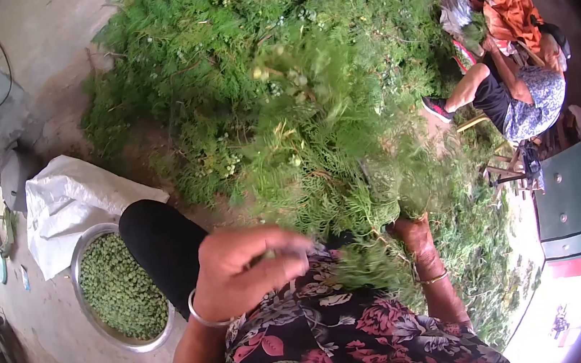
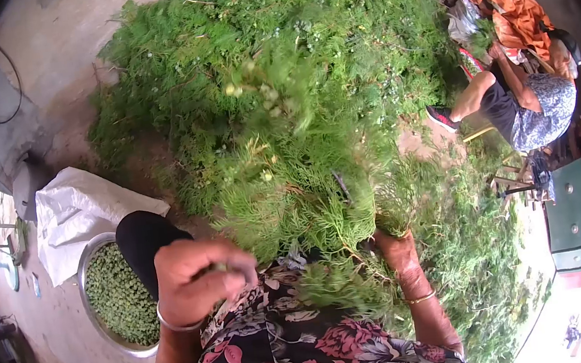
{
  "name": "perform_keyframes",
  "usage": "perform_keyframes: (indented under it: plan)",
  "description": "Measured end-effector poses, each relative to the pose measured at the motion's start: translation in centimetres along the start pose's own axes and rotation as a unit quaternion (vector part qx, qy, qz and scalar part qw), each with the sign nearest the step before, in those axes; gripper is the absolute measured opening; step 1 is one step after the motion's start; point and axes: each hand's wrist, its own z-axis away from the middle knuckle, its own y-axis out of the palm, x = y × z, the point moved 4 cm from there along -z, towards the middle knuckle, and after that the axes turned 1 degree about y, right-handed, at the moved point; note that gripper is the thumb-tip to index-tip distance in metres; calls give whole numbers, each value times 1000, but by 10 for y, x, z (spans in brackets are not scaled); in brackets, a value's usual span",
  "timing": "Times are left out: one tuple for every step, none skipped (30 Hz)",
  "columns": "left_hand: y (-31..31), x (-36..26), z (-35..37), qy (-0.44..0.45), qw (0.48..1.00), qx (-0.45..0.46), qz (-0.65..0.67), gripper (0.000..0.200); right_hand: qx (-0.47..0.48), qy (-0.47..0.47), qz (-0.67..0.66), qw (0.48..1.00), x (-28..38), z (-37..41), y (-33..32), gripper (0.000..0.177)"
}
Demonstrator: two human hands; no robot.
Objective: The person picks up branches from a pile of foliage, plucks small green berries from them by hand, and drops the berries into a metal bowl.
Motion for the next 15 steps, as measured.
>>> perform_keyframes:
  plan:
    - [-5, 3, -7, -37, 995, -36, -84, 19, 24, -7, 50, 998, -6, 5, 7, 18]
    - [-9, 7, -11, -75, 980, -71, -167, 18, 26, -9, 46, 999, 1, 1, 3, 18]
    - [-11, 24, -15, -31, 964, -93, -245, 18, 46, 213, -178, 960, -5, -2, -1, 19]
    - [-11, 51, -15, -35, 964, -94, -247, 18, 63, 415, -381, 824, -10, 5, 6, 19]
    - [-13, 76, -14, -7, 957, -136, -255, 17, -9, 330, -351, 876, -12, 7, 7, 18]
    - [-12, 94, -13, 21, 948, -177, -263, 17, -5, 331, -350, 876, -12, 8, 6, 18]
    - [-9, 108, -14, 17, 949, -177, -261, 17, 19, 373, -377, 847, -13, 10, 8, 18]
    - [-7, 118, -17, -8, 943, -188, -274, 17, 43, 415, -403, 815, -14, 13, 11, 18]
    - [-6, 125, -19, -32, 936, -200, -287, 17, 46, 416, -401, 815, -18, 18, 16, 18]
    - [-5, 128, -22, -34, 936, -202, -286, 17, 42, 372, -393, 840, -22, 24, 22, 19]
    - [-5, 130, -27, -77, 938, -201, -272, 19, 39, 327, -384, 863, -24, 28, 27, 20]
    - [-3, 133, -30, -120, 938, -199, -258, 22, 42, 326, -384, 863, -26, 34, 31, 20]
    - [0, 137, -33, -85, 954, -208, -200, 27, 37, 324, -378, 867, -26, 38, 33, 22]
    - [1, 139, -36, -87, 954, -208, -199, 27, 32, 321, -373, 870, -27, 43, 35, 24]
    - [3, 139, -38, -87, 950, -203, -219, 27, 24, 290, -339, 895, -28, 45, 37, 28]
